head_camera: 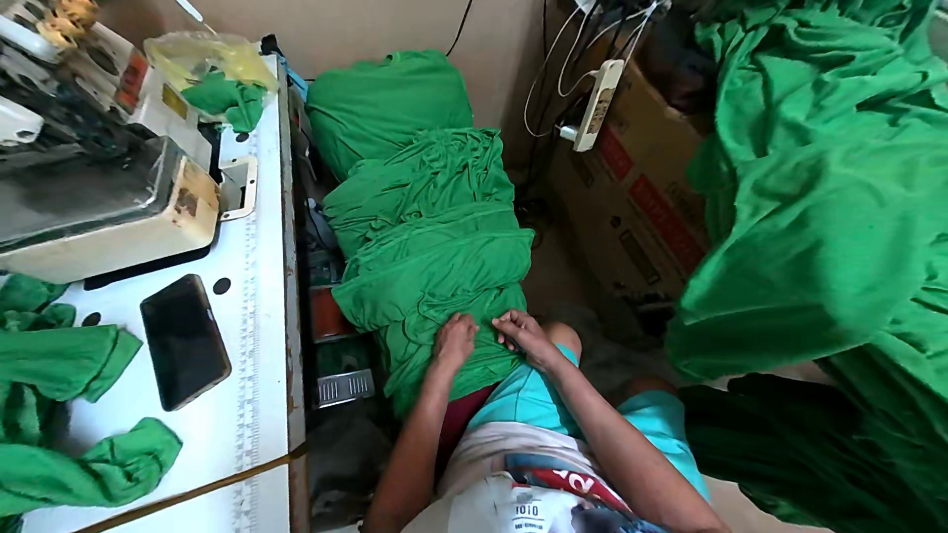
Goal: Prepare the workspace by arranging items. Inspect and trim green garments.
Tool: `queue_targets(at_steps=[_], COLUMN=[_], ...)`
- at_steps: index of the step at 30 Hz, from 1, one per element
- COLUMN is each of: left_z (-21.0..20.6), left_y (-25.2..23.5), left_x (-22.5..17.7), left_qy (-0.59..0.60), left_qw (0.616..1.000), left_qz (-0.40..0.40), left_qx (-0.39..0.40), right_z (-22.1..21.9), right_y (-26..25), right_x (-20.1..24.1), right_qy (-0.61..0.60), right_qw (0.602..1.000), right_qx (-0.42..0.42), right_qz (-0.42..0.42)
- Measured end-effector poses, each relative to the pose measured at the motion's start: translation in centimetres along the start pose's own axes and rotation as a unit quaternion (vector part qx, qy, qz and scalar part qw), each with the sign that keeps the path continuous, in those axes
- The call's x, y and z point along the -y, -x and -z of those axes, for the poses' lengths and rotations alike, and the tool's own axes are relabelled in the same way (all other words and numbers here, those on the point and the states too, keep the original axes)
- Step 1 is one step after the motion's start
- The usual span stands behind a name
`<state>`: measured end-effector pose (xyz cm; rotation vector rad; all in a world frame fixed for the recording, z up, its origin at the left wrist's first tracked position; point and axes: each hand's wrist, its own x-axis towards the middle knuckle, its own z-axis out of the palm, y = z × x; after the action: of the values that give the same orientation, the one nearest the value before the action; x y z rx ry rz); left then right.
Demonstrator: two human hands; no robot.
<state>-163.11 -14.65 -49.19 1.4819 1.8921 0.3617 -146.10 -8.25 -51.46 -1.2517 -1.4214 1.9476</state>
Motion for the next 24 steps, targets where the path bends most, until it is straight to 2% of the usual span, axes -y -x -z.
queue_targets(at_steps=[4, 16, 20, 24], left_z=[0.19, 0.35, 0.28, -0.04], left_y=[-0.04, -0.18, -0.46, -0.52], left_x=[0.73, 0.06, 0.19, 0.33], left_qy=[0.017, 0.038, 0.080, 0.086], left_qw=[1.000, 0.998, 0.995, 0.995], left_qz=[-0.001, 0.048, 0.054, 0.055], left_qx=[-0.012, 0.008, 0.002, -0.003], right_z=[-0.47, -0.51, -0.64, -0.65], right_y=[0.09, 0.35, 0.19, 0.18], right_x=[0.30, 0.61, 0.63, 0.56], right_qy=[0.076, 0.119, 0.216, 0.245], right_qw=[0.997, 0.992, 0.974, 0.967], right_qx=[0.014, 0.028, 0.056, 0.063], right_qz=[-0.019, -0.032, -0.034, -0.027])
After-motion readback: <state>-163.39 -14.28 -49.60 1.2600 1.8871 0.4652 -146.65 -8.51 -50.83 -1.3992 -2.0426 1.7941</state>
